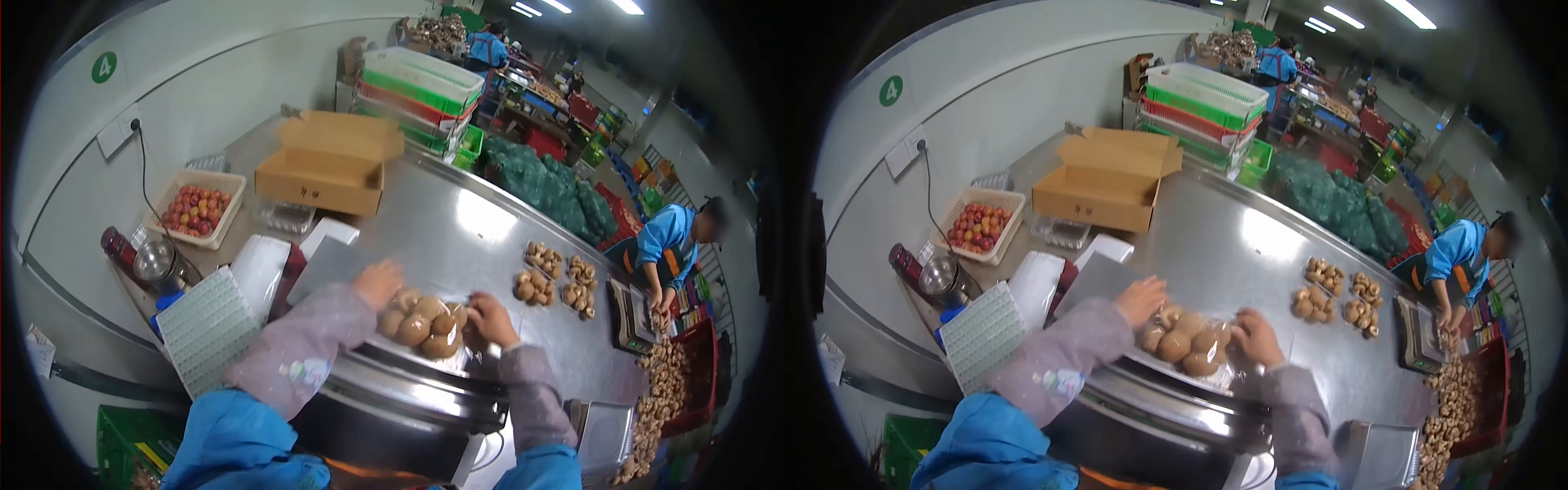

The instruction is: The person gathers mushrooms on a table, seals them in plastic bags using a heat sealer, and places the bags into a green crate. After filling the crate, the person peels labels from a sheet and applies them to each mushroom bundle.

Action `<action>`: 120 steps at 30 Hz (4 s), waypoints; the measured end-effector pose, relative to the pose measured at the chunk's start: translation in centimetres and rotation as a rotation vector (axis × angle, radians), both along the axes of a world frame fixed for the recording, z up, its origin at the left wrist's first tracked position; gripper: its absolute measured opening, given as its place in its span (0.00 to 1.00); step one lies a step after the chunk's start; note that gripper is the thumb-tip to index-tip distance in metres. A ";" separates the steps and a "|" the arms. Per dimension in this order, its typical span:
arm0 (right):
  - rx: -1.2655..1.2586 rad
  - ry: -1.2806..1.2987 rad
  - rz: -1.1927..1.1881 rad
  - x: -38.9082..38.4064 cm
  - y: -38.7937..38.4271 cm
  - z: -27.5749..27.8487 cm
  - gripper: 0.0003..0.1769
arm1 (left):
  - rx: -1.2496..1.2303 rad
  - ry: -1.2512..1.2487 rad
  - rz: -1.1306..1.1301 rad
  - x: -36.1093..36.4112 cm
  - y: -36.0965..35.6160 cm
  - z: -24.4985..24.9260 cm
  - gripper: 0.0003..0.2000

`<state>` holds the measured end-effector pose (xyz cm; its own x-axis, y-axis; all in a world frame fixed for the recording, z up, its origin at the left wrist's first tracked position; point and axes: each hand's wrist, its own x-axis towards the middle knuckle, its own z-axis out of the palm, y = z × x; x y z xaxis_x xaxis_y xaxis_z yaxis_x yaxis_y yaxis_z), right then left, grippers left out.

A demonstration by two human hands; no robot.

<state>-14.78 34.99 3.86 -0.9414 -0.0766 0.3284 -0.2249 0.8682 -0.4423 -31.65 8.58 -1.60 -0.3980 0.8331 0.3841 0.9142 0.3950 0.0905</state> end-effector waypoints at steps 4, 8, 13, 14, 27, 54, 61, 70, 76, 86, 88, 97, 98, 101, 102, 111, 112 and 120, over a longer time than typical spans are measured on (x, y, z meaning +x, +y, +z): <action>-0.713 -0.642 -0.254 1.4 -1.8 1.7 0.11 | 0.180 -0.719 0.042 2.5 -1.9 3.2 0.12; -1.020 -0.991 -0.343 2.6 -3.9 5.3 0.22 | -0.016 -1.794 0.343 5.1 -2.7 10.2 0.23; -1.064 -1.241 -0.298 9.1 -6.8 6.6 0.27 | -0.377 -2.044 0.242 8.3 -7.0 8.3 0.30; -1.272 -1.225 -0.307 11.3 -8.5 7.9 0.27 | -0.443 -2.086 0.252 9.8 -8.2 7.2 0.32; -0.590 -0.702 -0.353 24.8 -12.8 -1.5 0.18 | 0.047 -1.174 0.243 22.5 -17.7 3.1 0.16; -0.333 -1.151 0.415 24.5 -23.6 4.9 0.13 | 0.688 -1.385 -0.557 34.5 -12.6 10.6 0.17; -0.269 -0.835 0.255 20.0 -24.7 8.7 0.25 | 0.092 -1.748 -1.030 35.5 -14.8 7.4 0.22; -0.292 -0.904 1.011 21.8 -27.6 13.6 0.56 | 0.581 -1.921 -0.254 42.0 -20.4 6.5 0.20; -0.814 -1.061 0.772 20.4 -33.9 5.1 0.51 | 0.874 -1.221 0.220 48.1 -27.0 3.4 0.18; -0.918 -1.710 0.990 25.6 -64.1 8.6 0.28 | 0.644 -0.741 1.792 70.6 -58.3 7.4 0.16; -0.691 -1.828 0.890 28.8 -71.7 4.3 0.26 | 0.637 -0.650 1.874 75.6 -61.1 6.9 0.16; -0.440 -1.429 0.912 46.0 -86.4 -24.4 0.32 | 0.985 -0.844 1.881 88.9 -61.1 9.5 0.17; -0.438 -1.434 0.887 46.6 -86.7 -23.9 0.32 | 0.904 -0.866 1.905 89.4 -60.9 9.7 0.17; 0.189 -1.116 0.970 46.6 -88.4 -20.1 0.33 | 1.183 -0.972 1.848 89.3 -60.7 9.6 0.16; 0.086 -1.144 0.962 46.8 -88.2 -21.3 0.36 | 1.176 -0.989 1.815 88.6 -60.6 9.5 0.16; -0.145 -0.838 1.299 37.7 -80.9 -9.6 0.25 | 0.874 -0.974 1.126 70.3 -61.7 8.0 0.07; -0.300 -0.897 1.300 35.4 -78.3 -6.0 0.22 | 0.892 -1.066 1.050 68.1 -61.2 7.6 0.10; -0.963 -0.275 0.095 26.7 -42.4 4.3 0.10 | 0.673 -1.204 0.519 48.9 -39.4 10.8 0.08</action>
